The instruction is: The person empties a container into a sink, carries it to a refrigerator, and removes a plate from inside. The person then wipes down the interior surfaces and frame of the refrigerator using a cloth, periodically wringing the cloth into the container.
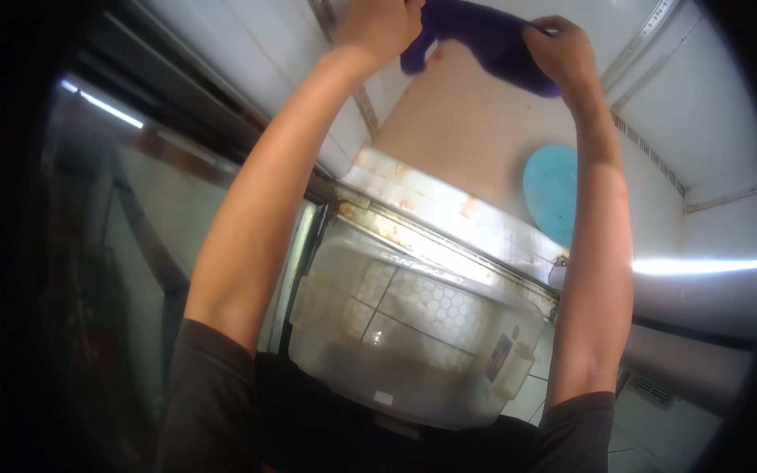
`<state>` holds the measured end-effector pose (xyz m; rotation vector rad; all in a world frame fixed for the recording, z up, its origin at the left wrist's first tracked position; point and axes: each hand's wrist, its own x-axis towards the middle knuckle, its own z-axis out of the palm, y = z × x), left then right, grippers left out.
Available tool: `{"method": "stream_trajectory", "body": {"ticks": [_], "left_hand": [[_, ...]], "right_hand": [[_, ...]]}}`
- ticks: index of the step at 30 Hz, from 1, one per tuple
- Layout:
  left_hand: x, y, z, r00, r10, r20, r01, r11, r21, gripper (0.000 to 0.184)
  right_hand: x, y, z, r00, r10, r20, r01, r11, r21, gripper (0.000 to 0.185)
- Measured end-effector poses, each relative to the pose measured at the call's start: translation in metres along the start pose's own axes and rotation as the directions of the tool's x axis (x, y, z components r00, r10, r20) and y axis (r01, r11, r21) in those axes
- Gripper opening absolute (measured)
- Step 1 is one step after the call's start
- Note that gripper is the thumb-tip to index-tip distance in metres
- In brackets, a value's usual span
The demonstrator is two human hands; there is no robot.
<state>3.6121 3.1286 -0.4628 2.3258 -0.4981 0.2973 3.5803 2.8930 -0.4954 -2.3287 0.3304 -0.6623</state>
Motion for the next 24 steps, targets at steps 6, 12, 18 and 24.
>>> {"method": "stream_trajectory", "body": {"ticks": [6,12,18,24], "left_hand": [[0.03,-0.016,0.038,0.889,0.283,-0.361,-0.341,0.934,-0.107,0.016],[0.016,-0.02,0.056,0.689,0.482,-0.541,-0.473,0.865,0.169,0.011],[-0.008,-0.034,0.032,0.809,0.132,-0.573,-0.303,0.928,-0.215,0.021],[-0.037,-0.013,-0.013,0.876,-0.098,-0.472,-0.288,0.679,-0.675,0.02]], "right_hand": [[-0.003,0.025,-0.003,0.976,0.135,0.173,-0.167,0.968,0.186,0.042],[-0.035,0.131,0.011,0.837,0.524,-0.155,-0.501,0.622,-0.602,0.058],[-0.092,0.228,0.026,0.463,0.808,-0.365,-0.778,0.172,-0.605,0.092],[-0.125,0.219,0.02,0.672,0.627,-0.395,-0.707,0.382,-0.596,0.051]]}}
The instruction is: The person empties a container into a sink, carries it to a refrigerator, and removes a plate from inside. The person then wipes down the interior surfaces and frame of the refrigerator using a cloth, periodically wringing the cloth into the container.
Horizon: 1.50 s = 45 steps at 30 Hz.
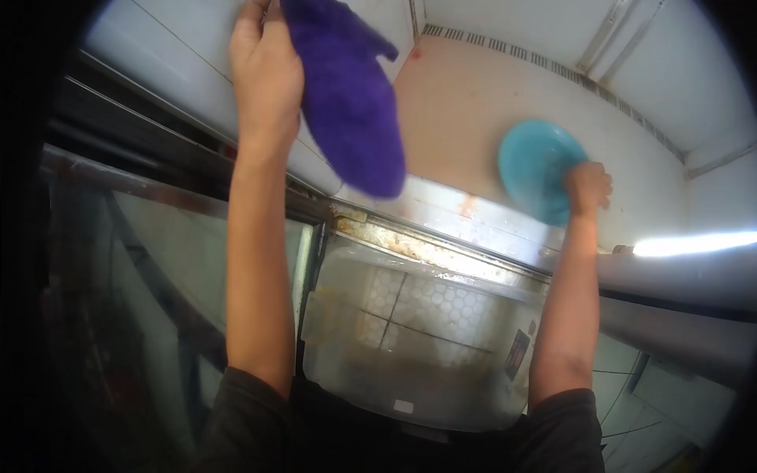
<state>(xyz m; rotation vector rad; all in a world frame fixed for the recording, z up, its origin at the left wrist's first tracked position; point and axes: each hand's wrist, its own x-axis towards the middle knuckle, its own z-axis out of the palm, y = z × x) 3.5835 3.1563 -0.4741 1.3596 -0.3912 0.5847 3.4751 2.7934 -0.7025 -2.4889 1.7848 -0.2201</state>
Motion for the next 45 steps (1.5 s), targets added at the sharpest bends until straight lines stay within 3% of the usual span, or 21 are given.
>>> {"method": "stream_trajectory", "body": {"ticks": [1,3,4,6,7,10,11,12,15,18,20,23,24,26,27,29,31,32,37,40,45], "left_hand": [[-0.003,0.01,-0.006,0.994,-0.025,0.107,0.026,1.0,-0.007,0.019],[0.008,0.018,-0.016,0.97,0.014,0.242,-0.021,0.999,0.027,0.019],[0.005,0.021,-0.019,0.965,-0.012,0.263,0.006,1.0,0.021,0.019],[0.01,0.033,-0.025,0.946,-0.038,0.322,0.043,0.999,-0.009,0.017],[0.004,0.044,-0.02,0.962,-0.034,0.272,0.057,0.995,-0.079,0.016],[0.003,0.043,-0.021,0.974,0.135,0.18,-0.108,0.983,-0.15,0.016],[0.017,0.035,-0.042,0.975,0.075,0.209,-0.048,0.991,-0.129,0.023],[0.031,0.027,-0.062,0.972,0.014,0.236,0.011,0.995,-0.104,0.031],[0.021,0.027,-0.068,0.968,0.056,0.243,-0.062,0.998,0.014,0.034],[0.012,0.034,-0.071,0.956,0.171,0.238,-0.22,0.956,0.195,0.039],[0.01,0.034,-0.073,0.968,0.134,0.211,-0.182,0.958,0.224,0.039],[0.007,0.035,-0.078,0.975,0.104,0.198,-0.146,0.967,0.21,0.038],[0.007,0.035,-0.079,0.975,0.104,0.195,-0.143,0.97,0.197,0.038],[0.007,0.04,-0.076,0.975,0.095,0.202,-0.126,0.981,0.145,0.037],[0.006,0.045,-0.074,0.974,0.096,0.204,-0.123,0.985,0.125,0.037],[0.003,0.055,-0.068,0.973,0.139,0.183,-0.173,0.967,0.185,0.037],[0.003,0.063,-0.071,0.971,0.137,0.197,-0.168,0.974,0.153,0.037],[0.003,0.068,-0.073,0.97,0.135,0.204,-0.165,0.976,0.14,0.037],[0.009,0.092,-0.079,0.962,0.126,0.243,-0.152,0.984,0.09,0.037],[0.013,0.109,-0.089,0.949,0.121,0.291,-0.152,0.985,0.085,0.037],[0.02,0.138,-0.104,0.92,0.119,0.374,-0.161,0.983,0.084,0.037]], "right_hand": [[0.013,0.007,0.01,1.0,0.002,-0.012,-0.002,1.0,-0.001,0.051],[0.027,0.009,0.013,0.921,-0.333,0.204,0.307,0.94,0.15,0.04],[0.033,0.006,0.019,0.89,-0.438,0.124,0.414,0.893,0.177,0.034],[0.032,-0.017,-0.014,0.847,-0.481,0.226,0.35,0.825,0.444,0.042],[0.021,-0.033,-0.044,0.817,-0.501,0.286,0.285,0.781,0.556,0.047],[0.047,-0.075,-0.052,0.878,-0.477,0.045,0.326,0.662,0.675,0.054],[0.054,-0.095,-0.046,0.895,-0.399,-0.199,0.435,0.684,0.586,0.041],[0.067,-0.113,-0.032,0.893,-0.33,-0.307,0.45,0.659,0.603,0.043],[0.075,-0.167,-0.009,0.885,-0.27,-0.378,0.455,0.671,0.585,0.044],[0.084,-0.208,0.043,0.833,-0.395,-0.388,0.554,0.585,0.593,0.047],[0.062,-0.22,0.066,0.847,-0.427,-0.316,0.515,0.515,0.685,0.044],[0.025,-0.21,0.08,0.673,-0.608,-0.421,0.714,0.386,0.584,0.042],[-0.019,-0.198,0.034,0.789,-0.612,-0.058,0.381,0.412,0.827,0.045],[-0.025,-0.184,0.049,0.715,-0.696,0.061,0.384,0.464,0.798,0.048],[-0.059,-0.169,0.015,0.712,-0.688,0.141,0.242,0.428,0.871,0.05],[-0.074,-0.153,0.021,0.713,-0.691,0.117,0.218,0.378,0.9,0.043],[-0.092,-0.14,0.006,0.662,-0.68,0.315,0.051,0.46,0.886,0.047],[-0.094,-0.135,0.006,0.666,-0.683,0.299,0.06,0.449,0.891,0.047],[-0.104,-0.112,0.009,0.407,-0.741,0.534,-0.186,0.506,0.842,0.041],[-0.11,-0.101,-0.002,0.341,-0.769,0.541,-0.236,0.487,0.841,0.04],[-0.117,-0.08,-0.055,0.375,-0.761,0.529,-0.135,0.52,0.843,0.041]]}}
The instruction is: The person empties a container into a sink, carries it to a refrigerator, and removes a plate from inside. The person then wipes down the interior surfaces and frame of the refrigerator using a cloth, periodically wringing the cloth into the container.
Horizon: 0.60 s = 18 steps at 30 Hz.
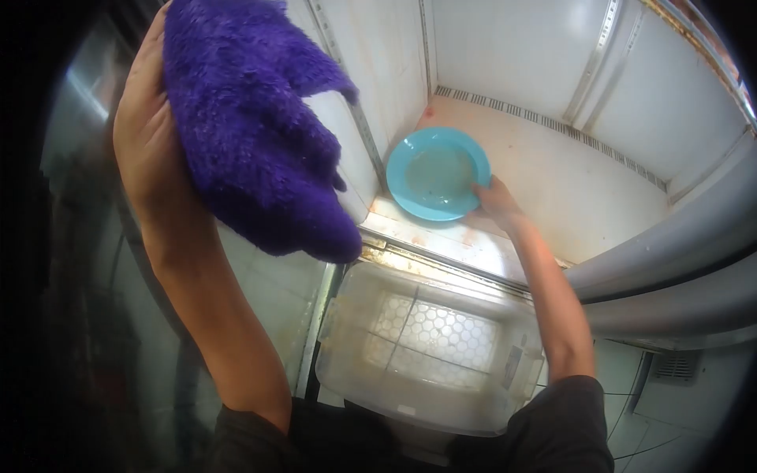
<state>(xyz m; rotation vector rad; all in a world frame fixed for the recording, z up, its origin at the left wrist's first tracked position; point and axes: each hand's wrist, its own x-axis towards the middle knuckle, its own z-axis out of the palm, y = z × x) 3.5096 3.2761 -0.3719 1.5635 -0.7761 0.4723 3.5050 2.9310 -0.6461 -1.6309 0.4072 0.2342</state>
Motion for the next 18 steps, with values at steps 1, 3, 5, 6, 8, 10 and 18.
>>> {"method": "stream_trajectory", "body": {"ticks": [1,3,5,6,8,10,18], "left_hand": [[-0.001,0.005,-0.002,1.0,0.003,0.014,-0.003,1.0,0.001,0.037],[-0.007,0.013,-0.004,0.999,0.01,0.036,-0.01,1.0,0.005,0.037],[-0.012,0.018,-0.006,0.999,0.021,0.037,-0.021,1.0,0.006,0.037],[-0.014,0.02,-0.007,0.999,0.027,0.031,-0.027,1.0,0.01,0.037],[-0.016,0.024,-0.01,0.999,0.04,0.023,-0.04,0.999,0.014,0.038],[-0.019,0.028,-0.013,0.998,0.062,0.006,-0.062,0.998,0.019,0.038],[-0.018,0.042,-0.035,0.963,0.231,-0.138,-0.22,0.971,0.094,0.038]], "right_hand": [[-0.016,-0.013,-0.001,0.999,0.018,-0.047,-0.021,0.996,-0.081,0.04],[-0.058,-0.033,0.0,0.999,-0.036,-0.021,0.034,0.994,-0.104,0.046],[-0.087,-0.041,-0.003,0.999,-0.024,-0.031,0.02,0.99,-0.142,0.048],[-0.102,-0.04,-0.004,1.0,-0.027,-0.012,0.025,0.988,-0.155,0.048],[-0.129,-0.035,-0.002,1.0,-0.031,0.004,0.031,0.985,-0.17,0.048],[-0.161,-0.024,0.005,0.994,-0.087,0.068,0.097,0.981,-0.168,0.046],[-0.236,-0.034,0.048,0.936,-0.297,0.189,0.352,0.767,-0.537,0.04]]}}
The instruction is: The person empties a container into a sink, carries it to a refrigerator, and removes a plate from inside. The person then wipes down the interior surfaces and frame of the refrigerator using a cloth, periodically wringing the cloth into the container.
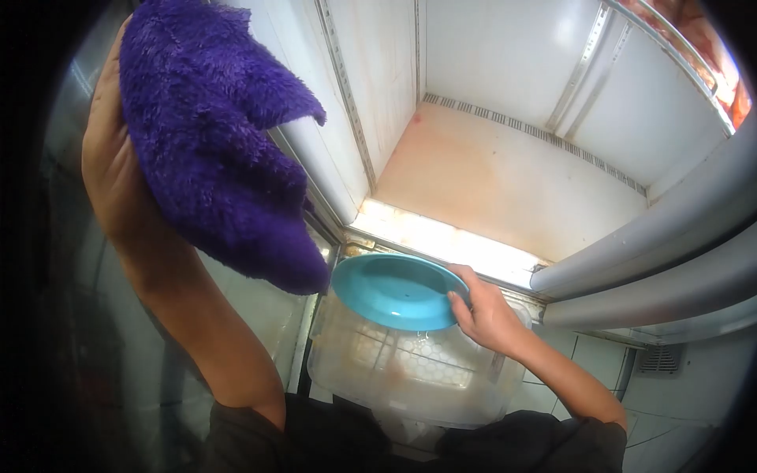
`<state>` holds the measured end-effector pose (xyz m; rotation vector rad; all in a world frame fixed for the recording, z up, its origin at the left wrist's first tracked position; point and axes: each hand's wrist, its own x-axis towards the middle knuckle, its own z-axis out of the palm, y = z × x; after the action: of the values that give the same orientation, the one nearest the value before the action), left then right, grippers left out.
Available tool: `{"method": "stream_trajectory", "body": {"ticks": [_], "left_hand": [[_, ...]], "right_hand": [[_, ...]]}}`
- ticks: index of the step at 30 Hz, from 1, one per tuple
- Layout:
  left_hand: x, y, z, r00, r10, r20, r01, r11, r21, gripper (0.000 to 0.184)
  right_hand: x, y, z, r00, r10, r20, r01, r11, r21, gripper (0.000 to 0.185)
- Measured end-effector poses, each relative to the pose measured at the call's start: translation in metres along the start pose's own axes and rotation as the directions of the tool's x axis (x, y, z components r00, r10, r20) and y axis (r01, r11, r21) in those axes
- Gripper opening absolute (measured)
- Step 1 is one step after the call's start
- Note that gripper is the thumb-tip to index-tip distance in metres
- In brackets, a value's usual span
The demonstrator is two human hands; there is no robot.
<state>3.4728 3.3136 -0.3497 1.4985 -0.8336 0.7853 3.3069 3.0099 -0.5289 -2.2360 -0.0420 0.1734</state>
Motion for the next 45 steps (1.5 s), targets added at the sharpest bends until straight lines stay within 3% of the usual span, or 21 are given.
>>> {"method": "stream_trajectory", "body": {"ticks": [3,4,6,7,9,10,11,12,14,17,19,21,23,24,26,32,36,38,41,42,45], "left_hand": [[-0.001,-0.001,-0.002,0.999,0.021,-0.026,-0.02,1.0,0.015,0.038],[-0.002,0.0,-0.002,0.999,0.022,-0.029,-0.022,1.0,0.016,0.038],[-0.004,0.0,0.001,0.999,0.019,-0.034,-0.018,1.0,0.018,0.038],[-0.006,-0.002,0.002,0.999,0.015,-0.037,-0.014,1.0,0.014,0.038],[-0.009,-0.005,0.007,0.999,0.008,-0.038,-0.007,1.0,0.008,0.039],[-0.01,-0.006,0.009,0.999,-0.001,-0.039,0.001,1.0,0.008,0.039],[-0.013,-0.007,0.012,0.999,-0.014,-0.034,0.014,1.0,-0.001,0.039],[-0.017,-0.007,0.013,0.999,-0.025,-0.024,0.025,1.0,-0.005,0.039],[-0.024,-0.008,0.014,0.998,-0.055,-0.007,0.055,0.998,-0.016,0.039],[-0.03,-0.011,0.012,0.996,-0.085,0.031,0.085,0.996,0.005,0.039],[-0.032,-0.013,0.009,0.995,-0.093,0.044,0.092,0.996,0.015,0.039],[-0.031,-0.013,0.008,0.994,-0.09,0.059,0.09,0.996,0.011,0.039],[-0.03,-0.011,0.007,0.993,-0.087,0.086,0.087,0.996,-0.002,0.04],[-0.028,-0.009,0.007,0.991,-0.082,0.105,0.084,0.996,-0.012,0.04],[-0.021,-0.004,0.005,0.988,-0.062,0.139,0.067,0.997,-0.029,0.04],[0.005,0.007,0.017,0.964,0.002,0.267,0.01,0.999,-0.043,0.04],[0.005,0.015,0.033,0.997,-0.079,0.026,0.077,0.995,0.061,0.043],[0.005,0.017,0.031,0.997,-0.062,0.04,0.061,0.998,0.034,0.042],[0.006,0.022,0.03,0.997,-0.058,0.057,0.056,0.998,0.032,0.042],[0.006,0.024,0.03,0.996,-0.073,0.059,0.072,0.997,0.025,0.042],[0.006,0.026,0.028,0.995,-0.077,0.071,0.076,0.997,0.007,0.041]], "right_hand": [[0.022,0.018,-0.001,0.97,-0.174,-0.168,0.172,0.985,-0.028,0.04],[0.04,0.033,-0.007,0.882,-0.376,-0.285,0.333,0.924,-0.188,0.042],[0.08,0.052,-0.026,0.901,-0.205,-0.384,0.179,0.979,-0.101,0.043],[0.115,0.085,-0.035,0.838,-0.253,-0.483,0.14,0.956,-0.258,0.044],[0.168,0.084,-0.053,0.82,0.061,-0.569,0.011,0.992,0.123,0.047],[0.202,0.116,-0.061,0.763,-0.044,-0.645,0.13,0.988,0.086,0.048],[0.233,0.141,-0.07,0.719,-0.004,-0.695,0.078,0.994,0.074,0.047],[0.253,0.15,-0.083,0.731,0.102,-0.674,-0.08,0.995,0.065,0.047],[0.319,0.238,-0.083,0.493,-0.088,-0.865,0.002,0.995,-0.1,0.045],[0.305,0.211,-0.056,0.667,0.018,-0.745,0.025,0.999,0.047,0.043],[0.316,0.255,-0.026,0.762,-0.056,-0.645,0.215,0.961,0.171,0.042],[0.296,0.236,-0.008,0.822,-0.103,-0.56,0.234,0.958,0.166,0.041],[0.27,0.201,0.01,0.881,-0.007,-0.474,0.123,0.969,0.213,0.04],[0.263,0.196,0.016,0.901,0.163,-0.403,0.008,0.921,0.389,0.04],[0.25,0.202,0.023,0.95,0.194,-0.246,-0.082,0.911,0.403,0.045],[0.232,0.181,0.019,0.974,0.224,-0.02,-0.156,0.735,0.66,0.044],[0.21,0.164,0.0,0.968,0.246,0.05,-0.196,0.617,0.762,0.045],[0.178,0.125,-0.015,0.948,0.306,0.091,-0.258,0.565,0.784,0.045],[0.145,0.107,-0.025,0.932,0.345,0.113,-0.316,0.618,0.72,0.045],[0.126,0.092,-0.026,0.95,0.311,0.043,-0.251,0.669,0.699,0.044],[0.081,0.085,-0.022,0.963,0.262,0.063,-0.239,0.722,0.649,0.044]]}}
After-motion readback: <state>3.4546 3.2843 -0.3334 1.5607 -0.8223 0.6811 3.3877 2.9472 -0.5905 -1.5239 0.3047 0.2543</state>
